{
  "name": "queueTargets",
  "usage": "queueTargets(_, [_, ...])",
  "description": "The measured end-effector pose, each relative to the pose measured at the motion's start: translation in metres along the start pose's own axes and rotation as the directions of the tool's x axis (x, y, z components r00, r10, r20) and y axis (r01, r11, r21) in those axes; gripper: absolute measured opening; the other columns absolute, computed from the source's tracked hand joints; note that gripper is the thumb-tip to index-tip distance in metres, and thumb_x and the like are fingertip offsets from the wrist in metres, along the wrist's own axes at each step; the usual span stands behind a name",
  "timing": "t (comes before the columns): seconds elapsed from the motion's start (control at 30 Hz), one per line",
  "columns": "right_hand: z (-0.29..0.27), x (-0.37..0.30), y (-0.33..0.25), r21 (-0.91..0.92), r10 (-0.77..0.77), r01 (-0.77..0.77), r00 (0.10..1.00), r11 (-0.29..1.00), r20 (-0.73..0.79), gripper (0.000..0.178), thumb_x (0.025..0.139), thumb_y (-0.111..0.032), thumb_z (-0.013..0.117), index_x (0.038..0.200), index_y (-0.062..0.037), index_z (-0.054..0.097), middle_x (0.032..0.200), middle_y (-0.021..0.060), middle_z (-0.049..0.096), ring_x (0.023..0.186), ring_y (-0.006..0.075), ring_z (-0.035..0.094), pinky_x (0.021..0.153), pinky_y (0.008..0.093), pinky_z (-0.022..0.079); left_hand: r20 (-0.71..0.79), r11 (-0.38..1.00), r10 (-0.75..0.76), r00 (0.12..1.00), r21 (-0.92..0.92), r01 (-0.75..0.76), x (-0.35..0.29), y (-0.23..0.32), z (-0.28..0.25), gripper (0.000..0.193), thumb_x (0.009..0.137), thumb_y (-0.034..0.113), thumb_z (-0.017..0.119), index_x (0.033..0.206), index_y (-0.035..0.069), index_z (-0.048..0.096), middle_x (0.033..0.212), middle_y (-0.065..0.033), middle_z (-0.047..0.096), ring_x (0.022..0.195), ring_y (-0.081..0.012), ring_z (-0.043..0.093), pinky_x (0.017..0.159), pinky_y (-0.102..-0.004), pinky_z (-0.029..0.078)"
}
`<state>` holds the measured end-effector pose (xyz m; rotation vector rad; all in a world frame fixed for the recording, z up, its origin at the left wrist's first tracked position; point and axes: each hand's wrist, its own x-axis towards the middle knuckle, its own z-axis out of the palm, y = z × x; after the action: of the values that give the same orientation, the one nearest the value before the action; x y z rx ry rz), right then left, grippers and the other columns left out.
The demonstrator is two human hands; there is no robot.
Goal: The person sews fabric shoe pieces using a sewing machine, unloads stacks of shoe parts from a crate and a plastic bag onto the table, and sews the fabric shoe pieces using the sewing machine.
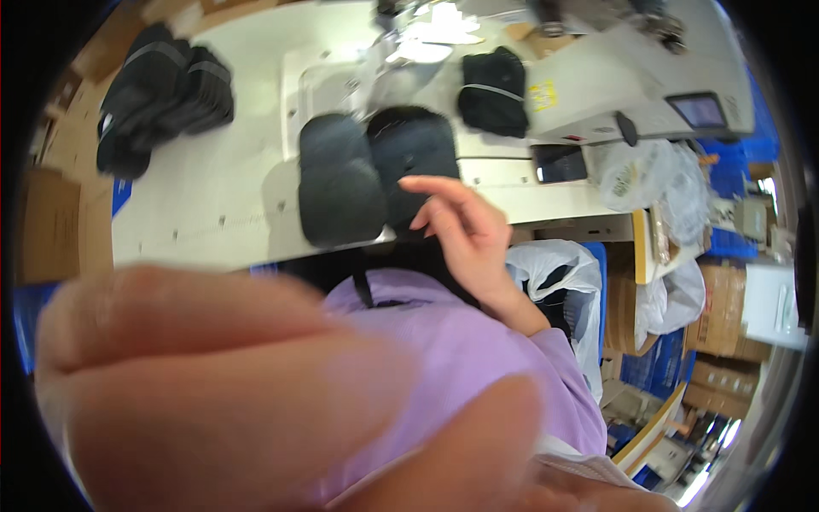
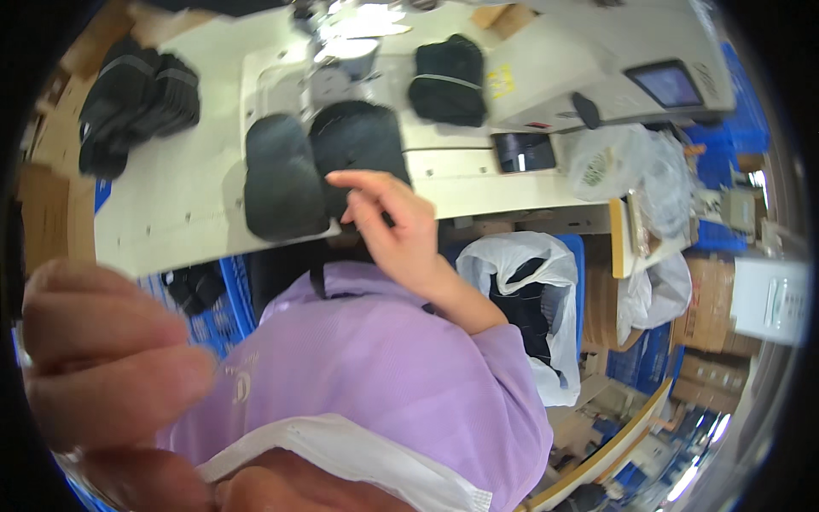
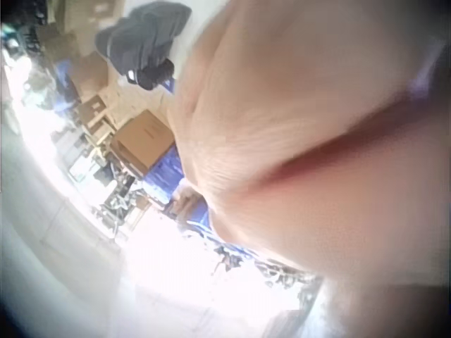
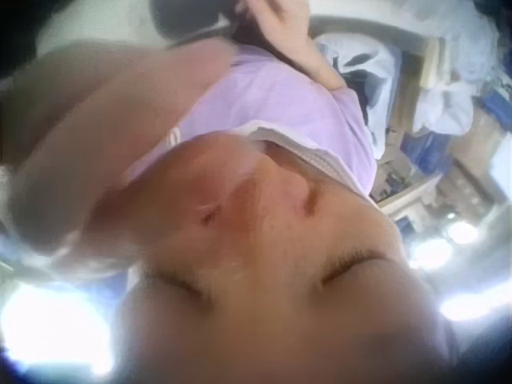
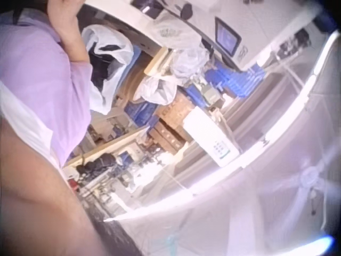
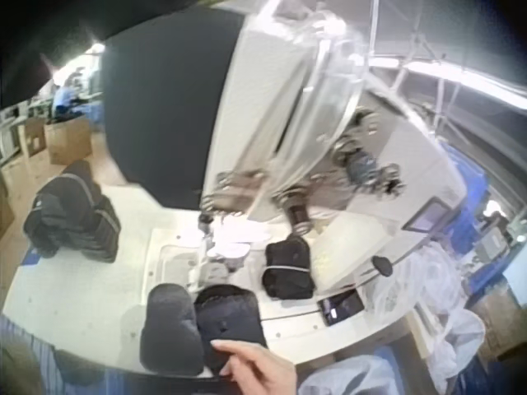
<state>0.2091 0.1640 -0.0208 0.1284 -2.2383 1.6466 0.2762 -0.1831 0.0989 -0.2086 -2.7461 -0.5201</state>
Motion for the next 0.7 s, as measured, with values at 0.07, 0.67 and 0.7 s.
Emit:
queueTargets(0.07, [0.004,0.004,0.008,0.047,-0.012,0.012,1.0,0.999,-0.011,0.025,0.09,0.006,0.053,0.112,0.0024,0.066,0.09,0.0062,0.066,0.069,0.008,0.062,0.061,0.02,0.048,0.035,0.995,-0.067,0.997,0.076,0.064,-0.005,-0.02,-0.004,0.03,0.1,0.03,0.048,0.095,0.002,0.052,0.081,-0.0038,0.051,0.065,-0.0145,0.048,0.061,-0.0204,0.04])
queueTargets(0.67, [0.007,-0.006,0.003,0.065,-0.012,0.008,0.998,0.998,0.061,0.021,0.098,0.001,0.047,0.112,0.0042,0.062,0.111,0.0133,0.068,0.073,0.0095,0.063,0.063,0.0201,0.05,-0.094,0.95,-0.036,0.995,0.307,0.064,-0.092,-0.295,-0.067,0.028,0.099,0.027,0.05,0.101,0.001,0.059,0.09,-0.0084,0.059,0.074,-0.0196,0.056,0.068,-0.0241,0.045])
queueTargets(0.7, [0.008,-0.005,0.002,0.043,-0.011,0.009,0.998,0.999,0.061,0.022,0.097,0.002,0.047,0.112,0.0041,0.062,0.111,0.0129,0.068,0.073,0.0093,0.063,0.063,0.0198,0.05,-0.098,0.956,0.002,0.995,0.292,0.027,-0.04,-0.262,-0.027,0.028,0.099,0.027,0.05,0.101,0.001,0.059,0.09,-0.0087,0.059,0.075,-0.0199,0.056,0.068,-0.0243,0.045])
